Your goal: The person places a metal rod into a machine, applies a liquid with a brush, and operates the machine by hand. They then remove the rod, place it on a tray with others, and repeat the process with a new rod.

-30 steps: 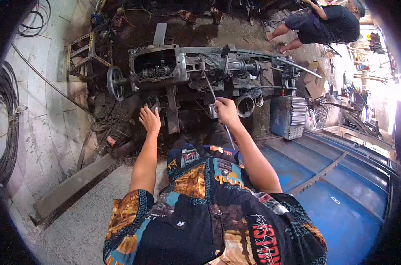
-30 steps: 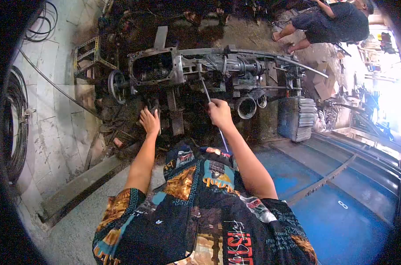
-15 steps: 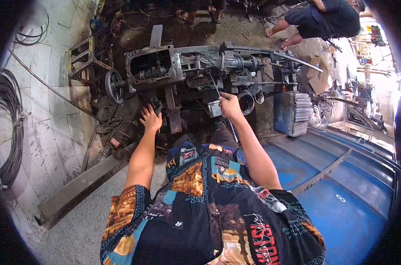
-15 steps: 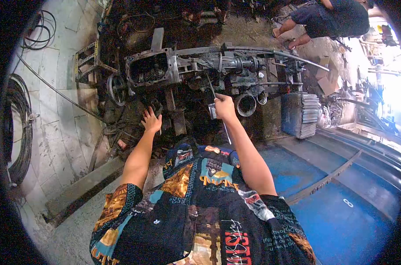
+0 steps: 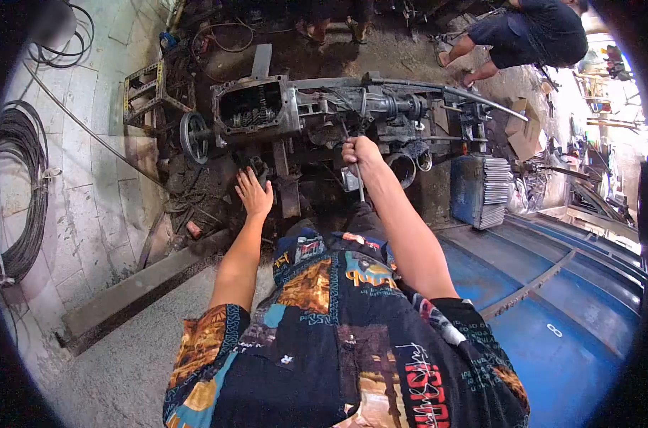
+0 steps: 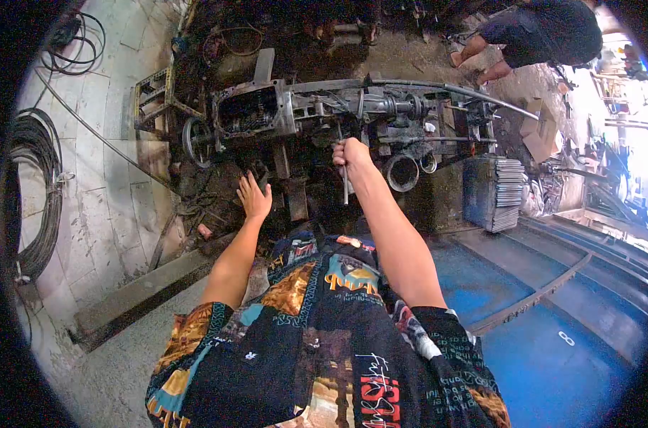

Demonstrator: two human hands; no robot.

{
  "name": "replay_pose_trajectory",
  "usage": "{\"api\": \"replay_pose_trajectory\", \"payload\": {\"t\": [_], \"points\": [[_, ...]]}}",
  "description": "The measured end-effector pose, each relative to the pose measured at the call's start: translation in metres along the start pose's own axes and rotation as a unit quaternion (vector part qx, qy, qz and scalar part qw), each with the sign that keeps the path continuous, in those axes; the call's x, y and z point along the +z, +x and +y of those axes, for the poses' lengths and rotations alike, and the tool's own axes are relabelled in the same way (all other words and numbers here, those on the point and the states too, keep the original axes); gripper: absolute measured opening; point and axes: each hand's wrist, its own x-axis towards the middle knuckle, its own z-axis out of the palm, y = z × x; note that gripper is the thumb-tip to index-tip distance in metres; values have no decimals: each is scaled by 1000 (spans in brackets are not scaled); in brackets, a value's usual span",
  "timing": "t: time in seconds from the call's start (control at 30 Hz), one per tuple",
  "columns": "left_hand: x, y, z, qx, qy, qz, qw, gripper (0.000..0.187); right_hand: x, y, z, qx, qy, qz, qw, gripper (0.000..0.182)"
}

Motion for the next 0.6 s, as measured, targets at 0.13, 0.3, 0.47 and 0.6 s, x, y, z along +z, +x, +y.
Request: {"api": "replay_pose_trajectory", "payload": {"t": [0.13,0.3,0.47,0.6], "points": [[-4,-10,17,45,-31,75,996,72,-6,-2,-5,108,80,-99,986,12],[-14,-26,45,106,-57,123,985,69,11,-56,-5,62,45,-16,997,46],[2,-40,90,139,-52,142,979,63,-59,-30,-41,-63,-71,49,994,34],[28,-52,136,127,-60,168,976,61,-106,-46,-125,-225,-218,19,949,31]]}}
